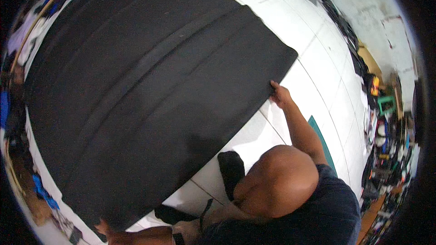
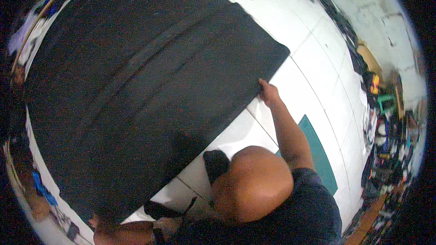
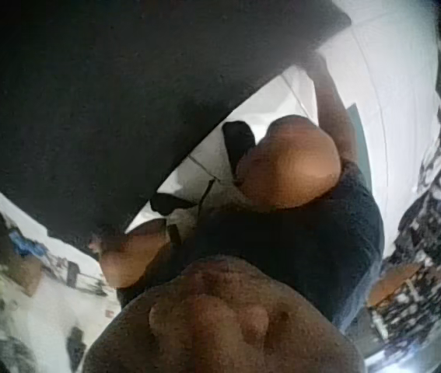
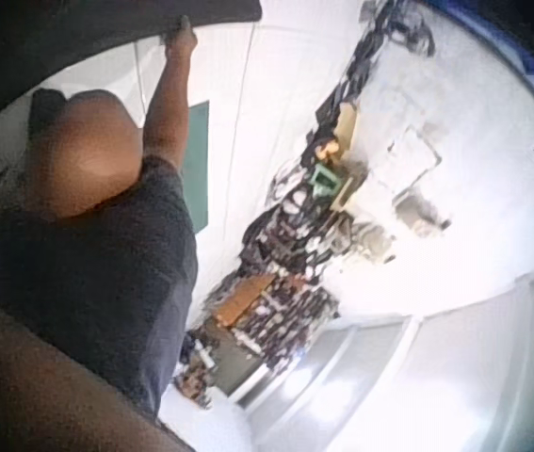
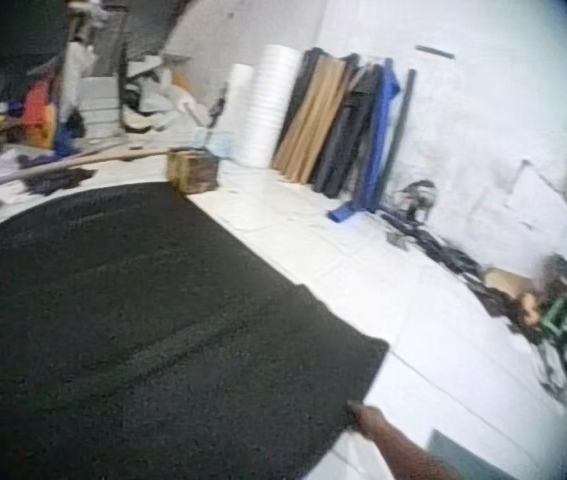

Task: The person folds a large piece of black fabric by hand while working on a tiled floor and then moves it onto a green cutting mat.

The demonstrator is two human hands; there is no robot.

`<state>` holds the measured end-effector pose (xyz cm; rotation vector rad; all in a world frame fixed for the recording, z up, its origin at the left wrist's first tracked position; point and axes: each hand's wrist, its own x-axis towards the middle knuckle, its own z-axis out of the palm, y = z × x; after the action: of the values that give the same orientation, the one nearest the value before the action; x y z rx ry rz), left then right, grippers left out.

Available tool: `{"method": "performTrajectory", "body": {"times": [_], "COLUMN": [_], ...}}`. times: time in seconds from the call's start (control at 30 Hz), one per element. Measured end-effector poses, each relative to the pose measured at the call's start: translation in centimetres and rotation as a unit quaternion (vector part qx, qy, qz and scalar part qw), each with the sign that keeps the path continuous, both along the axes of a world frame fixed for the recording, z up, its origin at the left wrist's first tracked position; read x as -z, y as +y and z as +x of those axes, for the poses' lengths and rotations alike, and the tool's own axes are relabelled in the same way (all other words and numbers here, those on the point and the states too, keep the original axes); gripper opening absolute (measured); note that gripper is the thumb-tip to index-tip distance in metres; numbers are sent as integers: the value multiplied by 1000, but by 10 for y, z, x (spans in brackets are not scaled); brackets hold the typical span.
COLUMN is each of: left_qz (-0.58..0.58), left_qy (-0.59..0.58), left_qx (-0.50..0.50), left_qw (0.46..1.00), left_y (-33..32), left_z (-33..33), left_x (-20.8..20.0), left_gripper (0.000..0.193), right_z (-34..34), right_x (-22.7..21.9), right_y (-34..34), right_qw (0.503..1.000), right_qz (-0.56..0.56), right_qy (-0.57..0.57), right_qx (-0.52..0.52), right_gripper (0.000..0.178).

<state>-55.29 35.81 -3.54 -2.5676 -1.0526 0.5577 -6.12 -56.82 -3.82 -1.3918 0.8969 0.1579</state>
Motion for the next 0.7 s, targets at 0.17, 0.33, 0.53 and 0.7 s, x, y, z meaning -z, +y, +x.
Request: {"method": "performTrajectory", "body": {"times": [0.17,0.33,0.53,0.7], "left_qz": [-456,-368,-377,-460], "left_qy": [-175,-22,-58,-57], "left_qx": [11,142,126,37], "left_qw": [873,919,916,885], "left_y": [-36,-283,-300,-257], "left_z": [228,448,514,532], "left_x": [-50,-122,-59,-23], "left_gripper": [56,54,48,46], "right_z": [57,95,112,116], "right_x": [15,1,-19,-44], "right_y": [-97,-146,-173,-182], "right_qw": [990,970,970,968], "right_qz": [-131,-241,-243,-199], "right_qy": [-5,21,20,82], "right_qx": [57,40,7,-128], "right_gripper": [55,58,62,54]}}
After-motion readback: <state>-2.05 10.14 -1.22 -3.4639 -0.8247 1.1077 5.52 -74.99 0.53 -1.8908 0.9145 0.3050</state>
